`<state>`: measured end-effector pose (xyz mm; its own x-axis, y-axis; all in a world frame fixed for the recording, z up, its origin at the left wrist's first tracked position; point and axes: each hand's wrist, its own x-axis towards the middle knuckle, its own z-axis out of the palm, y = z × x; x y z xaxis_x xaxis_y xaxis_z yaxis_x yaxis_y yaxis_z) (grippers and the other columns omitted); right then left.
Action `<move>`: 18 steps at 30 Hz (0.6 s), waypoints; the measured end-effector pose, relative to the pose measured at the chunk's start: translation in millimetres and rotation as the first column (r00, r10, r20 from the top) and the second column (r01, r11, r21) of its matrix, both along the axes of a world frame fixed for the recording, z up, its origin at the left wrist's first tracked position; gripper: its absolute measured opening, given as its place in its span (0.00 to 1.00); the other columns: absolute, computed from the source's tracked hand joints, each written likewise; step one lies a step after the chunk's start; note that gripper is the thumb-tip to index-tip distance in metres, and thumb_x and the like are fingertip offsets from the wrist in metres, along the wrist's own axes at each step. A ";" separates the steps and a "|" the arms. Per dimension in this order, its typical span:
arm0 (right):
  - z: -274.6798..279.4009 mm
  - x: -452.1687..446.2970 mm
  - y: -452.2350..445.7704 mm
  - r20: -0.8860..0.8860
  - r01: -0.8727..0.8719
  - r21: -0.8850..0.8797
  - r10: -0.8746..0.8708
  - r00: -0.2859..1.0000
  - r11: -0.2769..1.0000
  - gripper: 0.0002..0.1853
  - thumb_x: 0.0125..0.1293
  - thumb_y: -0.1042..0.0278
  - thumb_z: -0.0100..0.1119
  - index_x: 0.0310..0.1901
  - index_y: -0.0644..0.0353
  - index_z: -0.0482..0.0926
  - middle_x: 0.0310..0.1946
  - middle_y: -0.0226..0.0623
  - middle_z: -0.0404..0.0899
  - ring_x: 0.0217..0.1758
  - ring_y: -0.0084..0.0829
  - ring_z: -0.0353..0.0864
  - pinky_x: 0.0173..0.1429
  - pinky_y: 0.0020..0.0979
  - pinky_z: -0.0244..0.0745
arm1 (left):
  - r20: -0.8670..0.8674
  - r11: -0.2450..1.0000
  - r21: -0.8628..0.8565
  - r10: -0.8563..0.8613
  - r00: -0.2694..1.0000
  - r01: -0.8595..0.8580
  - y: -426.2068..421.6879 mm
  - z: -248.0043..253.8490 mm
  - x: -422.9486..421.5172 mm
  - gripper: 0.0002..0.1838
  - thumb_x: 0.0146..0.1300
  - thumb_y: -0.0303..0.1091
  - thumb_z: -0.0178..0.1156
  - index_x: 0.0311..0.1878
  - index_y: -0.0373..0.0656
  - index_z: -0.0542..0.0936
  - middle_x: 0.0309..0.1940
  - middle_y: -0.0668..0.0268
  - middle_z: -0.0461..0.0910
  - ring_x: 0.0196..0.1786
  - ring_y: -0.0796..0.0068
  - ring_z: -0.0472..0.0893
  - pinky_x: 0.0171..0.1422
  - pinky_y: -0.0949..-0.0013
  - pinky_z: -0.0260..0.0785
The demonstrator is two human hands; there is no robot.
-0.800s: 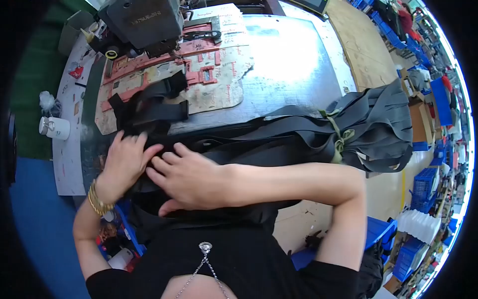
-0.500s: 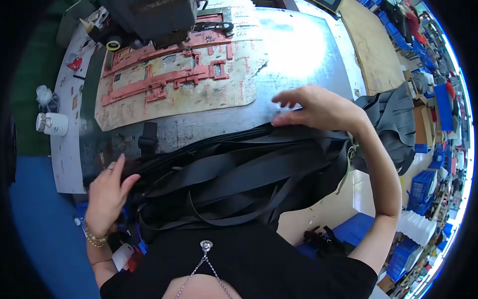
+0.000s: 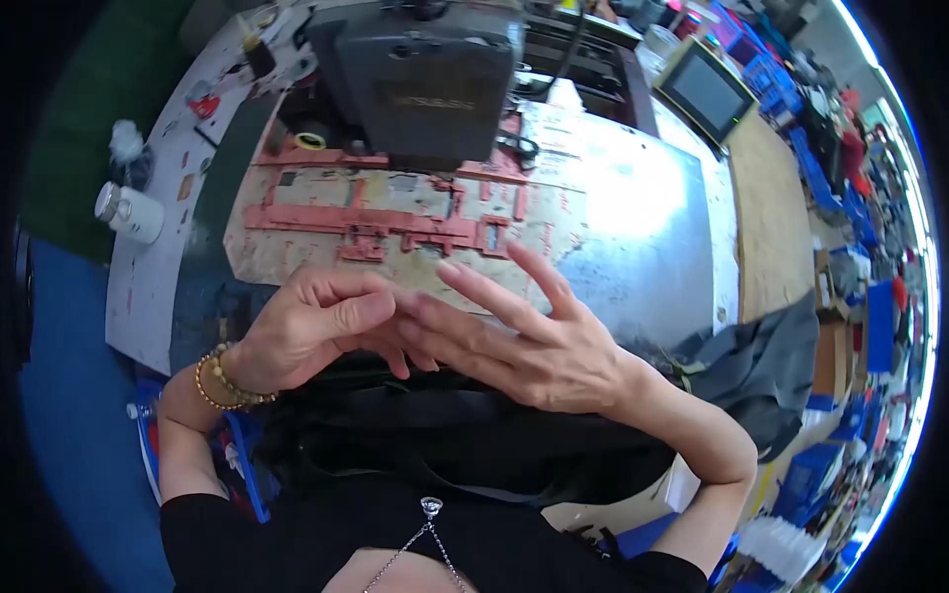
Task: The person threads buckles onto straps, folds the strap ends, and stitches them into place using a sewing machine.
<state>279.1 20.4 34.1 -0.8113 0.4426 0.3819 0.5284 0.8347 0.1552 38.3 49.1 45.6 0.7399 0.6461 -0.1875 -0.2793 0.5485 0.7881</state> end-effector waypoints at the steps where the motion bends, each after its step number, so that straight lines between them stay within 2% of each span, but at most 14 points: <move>1: -3.9 -1.8 2.9 -0.010 -0.023 -0.003 0.023 1.000 1.000 0.23 0.62 0.67 0.62 0.60 0.43 0.76 0.66 0.26 0.69 0.71 0.39 0.62 0.74 0.53 0.57 | -0.010 1.000 -0.003 0.023 1.000 -0.023 -1.8 -1.4 -4.2 0.11 0.69 0.28 0.55 0.49 0.32 0.81 0.41 0.56 0.84 0.41 0.66 0.84 0.45 0.73 0.79; 5: -27.7 0.7 7.7 0.127 -0.060 0.083 0.049 0.991 0.995 0.27 0.62 0.62 0.62 0.64 0.38 0.71 0.70 0.17 0.62 0.75 0.35 0.57 0.76 0.57 0.52 | -0.133 0.969 0.201 0.171 0.976 -0.142 -7.9 -5.1 -12.0 0.11 0.67 0.22 0.55 0.50 0.30 0.80 0.43 0.51 0.83 0.41 0.64 0.84 0.46 0.67 0.81; 10: -35.4 2.8 5.6 0.080 -0.120 0.063 0.114 0.990 0.991 0.30 0.61 0.61 0.63 0.66 0.35 0.68 0.72 0.16 0.58 0.75 0.35 0.56 0.76 0.56 0.53 | -0.194 0.949 0.302 0.156 0.968 -0.092 -13.3 0.8 -13.2 0.11 0.64 0.18 0.56 0.48 0.30 0.81 0.41 0.52 0.84 0.39 0.65 0.84 0.47 0.69 0.82; 18: -36.3 0.5 5.9 0.034 -0.142 0.055 0.140 0.990 0.988 0.32 0.60 0.63 0.64 0.66 0.32 0.67 0.73 0.15 0.55 0.75 0.35 0.57 0.75 0.55 0.56 | -0.235 0.943 0.315 0.187 0.954 -0.108 -17.5 6.3 -14.0 0.09 0.62 0.17 0.58 0.45 0.30 0.83 0.39 0.53 0.84 0.36 0.68 0.84 0.45 0.72 0.82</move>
<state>279.6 26.2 -2.1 -0.8755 0.3010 0.3780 0.4002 0.8900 0.2182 24.3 31.6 51.8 0.5834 0.7995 -0.1430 -0.1039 0.2480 0.9632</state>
